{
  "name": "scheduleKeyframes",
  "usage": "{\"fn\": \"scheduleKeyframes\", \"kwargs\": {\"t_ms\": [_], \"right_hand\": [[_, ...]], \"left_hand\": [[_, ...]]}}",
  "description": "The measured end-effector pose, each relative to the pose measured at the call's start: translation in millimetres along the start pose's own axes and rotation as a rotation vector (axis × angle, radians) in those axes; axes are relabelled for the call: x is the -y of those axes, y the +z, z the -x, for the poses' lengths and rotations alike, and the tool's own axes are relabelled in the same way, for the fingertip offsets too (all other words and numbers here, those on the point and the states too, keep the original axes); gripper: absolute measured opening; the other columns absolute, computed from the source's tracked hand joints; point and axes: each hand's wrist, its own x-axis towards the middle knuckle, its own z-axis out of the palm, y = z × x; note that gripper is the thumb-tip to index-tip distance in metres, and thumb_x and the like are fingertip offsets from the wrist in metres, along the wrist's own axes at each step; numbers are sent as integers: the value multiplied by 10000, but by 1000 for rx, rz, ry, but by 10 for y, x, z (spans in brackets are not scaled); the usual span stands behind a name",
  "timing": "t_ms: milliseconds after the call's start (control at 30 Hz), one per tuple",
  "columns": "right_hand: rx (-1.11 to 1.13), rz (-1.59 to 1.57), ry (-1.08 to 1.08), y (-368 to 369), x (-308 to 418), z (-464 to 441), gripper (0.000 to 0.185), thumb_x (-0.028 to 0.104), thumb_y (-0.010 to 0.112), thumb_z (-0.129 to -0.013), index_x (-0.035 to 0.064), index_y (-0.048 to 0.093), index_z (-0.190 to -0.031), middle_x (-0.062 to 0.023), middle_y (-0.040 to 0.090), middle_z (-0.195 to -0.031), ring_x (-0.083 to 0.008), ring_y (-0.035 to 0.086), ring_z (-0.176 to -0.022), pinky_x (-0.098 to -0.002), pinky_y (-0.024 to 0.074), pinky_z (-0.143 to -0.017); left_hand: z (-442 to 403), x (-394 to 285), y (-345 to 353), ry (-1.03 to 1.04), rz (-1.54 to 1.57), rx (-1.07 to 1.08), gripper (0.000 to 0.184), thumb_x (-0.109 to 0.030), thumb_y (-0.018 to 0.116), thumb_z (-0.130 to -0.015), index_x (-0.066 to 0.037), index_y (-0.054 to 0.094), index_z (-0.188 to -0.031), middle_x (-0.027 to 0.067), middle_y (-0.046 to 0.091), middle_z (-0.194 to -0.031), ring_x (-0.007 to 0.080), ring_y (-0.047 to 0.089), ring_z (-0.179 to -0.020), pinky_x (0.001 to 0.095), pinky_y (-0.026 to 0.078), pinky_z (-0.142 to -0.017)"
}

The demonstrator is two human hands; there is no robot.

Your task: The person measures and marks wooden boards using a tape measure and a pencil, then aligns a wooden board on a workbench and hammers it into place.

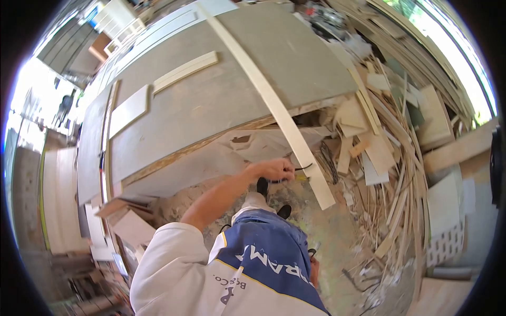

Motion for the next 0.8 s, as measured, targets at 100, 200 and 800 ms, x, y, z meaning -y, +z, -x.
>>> {"fn": "scheduleKeyframes", "kwargs": {"t_ms": [100,200,800], "right_hand": [[79,-54,75,87,616,333,72,-16,564,-845,-26,630,-873,-64,651,-778,-143,608,-639,-250,481,-622],[227,-45,53,57,657,116,89,-37,546,-830,-19,632,-843,-67,653,-770,-147,612,-643,-242,479,-629],[320,1317,-801,2243,387,-1373,250,261,592,-684,30,643,-604,-232,579,-625,-403,595,-587,-458,416,-508]], "left_hand": [[528,197,248,-81,75,-146,180,-182,594,-865,-31,678,-815,13,641,-716,110,555,-678,268,445,-652],[1097,598,478,-183,272,-239,164,-153,588,-860,-11,665,-833,43,660,-754,120,598,-661,276,472,-626],[3882,2216,1717,-752,634,-1066,252,-217,606,-796,3,690,-883,104,683,-787,195,636,-743,319,500,-704]]}}
